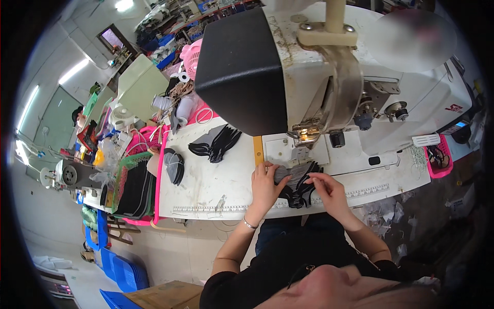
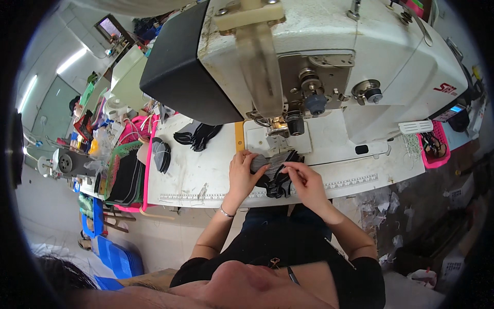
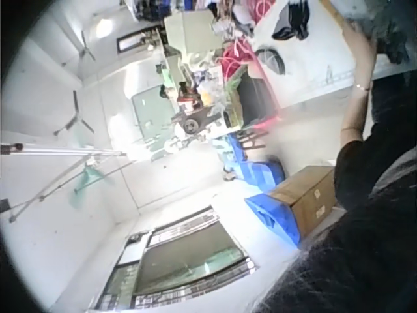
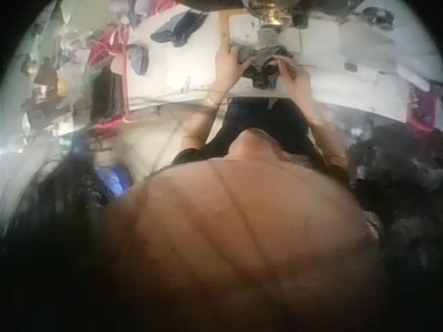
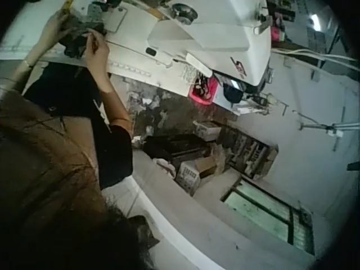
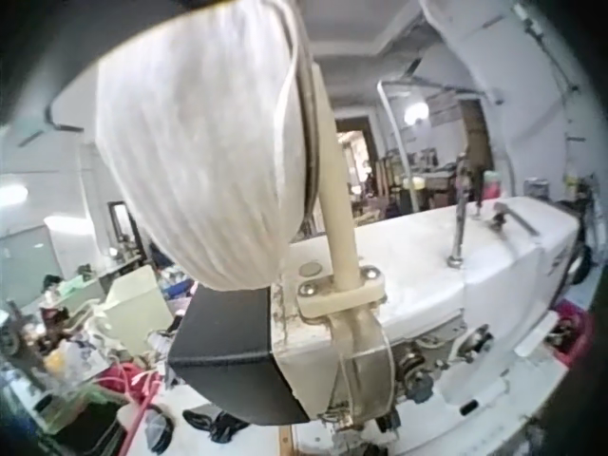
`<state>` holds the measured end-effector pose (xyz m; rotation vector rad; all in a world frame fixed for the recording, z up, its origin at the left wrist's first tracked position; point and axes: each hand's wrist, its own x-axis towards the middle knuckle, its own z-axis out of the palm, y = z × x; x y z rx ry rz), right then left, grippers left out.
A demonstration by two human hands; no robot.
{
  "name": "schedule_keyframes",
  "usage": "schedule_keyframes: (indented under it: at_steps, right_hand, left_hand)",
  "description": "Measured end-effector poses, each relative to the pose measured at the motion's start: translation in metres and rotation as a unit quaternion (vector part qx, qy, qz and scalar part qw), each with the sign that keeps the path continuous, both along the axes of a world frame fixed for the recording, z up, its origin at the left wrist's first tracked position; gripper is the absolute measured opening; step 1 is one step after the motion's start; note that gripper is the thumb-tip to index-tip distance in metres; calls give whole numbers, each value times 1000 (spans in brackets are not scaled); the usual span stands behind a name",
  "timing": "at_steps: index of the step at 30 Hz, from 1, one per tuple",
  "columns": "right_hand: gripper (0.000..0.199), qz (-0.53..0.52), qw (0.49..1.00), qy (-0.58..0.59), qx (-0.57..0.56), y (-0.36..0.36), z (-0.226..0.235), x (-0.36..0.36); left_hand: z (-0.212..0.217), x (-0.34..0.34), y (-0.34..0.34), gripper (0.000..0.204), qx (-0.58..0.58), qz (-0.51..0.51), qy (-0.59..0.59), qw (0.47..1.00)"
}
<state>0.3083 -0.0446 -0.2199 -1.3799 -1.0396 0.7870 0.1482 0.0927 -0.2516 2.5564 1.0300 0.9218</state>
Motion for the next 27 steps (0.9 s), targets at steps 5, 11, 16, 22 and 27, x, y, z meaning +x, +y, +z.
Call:
schedule_keyframes:
  at_steps: [5,11,16,22,27]
  right_hand:
    - [28,-46,969,-239,33,15,3,-2]
    - [23,61,997,-35,17,6,29,-4]
    - [15,69,997,-10,22,-4,46,-4]
    - [12,42,992,-99,62,-5,56,0]
    - [12,35,990,-120,60,-1,52,1]
  left_hand:
    - [15,1,-7,33,-136,3,-121,983]
    - [67,-10,-22,28,-260,-253,-234,902]
    - [97,-4,-22,32,-38,-230,-170,957]
    - [92,-14,-20,25,-235,-222,-148,935]
    - [83,-9,-24,29,-309,-176,-209,911]
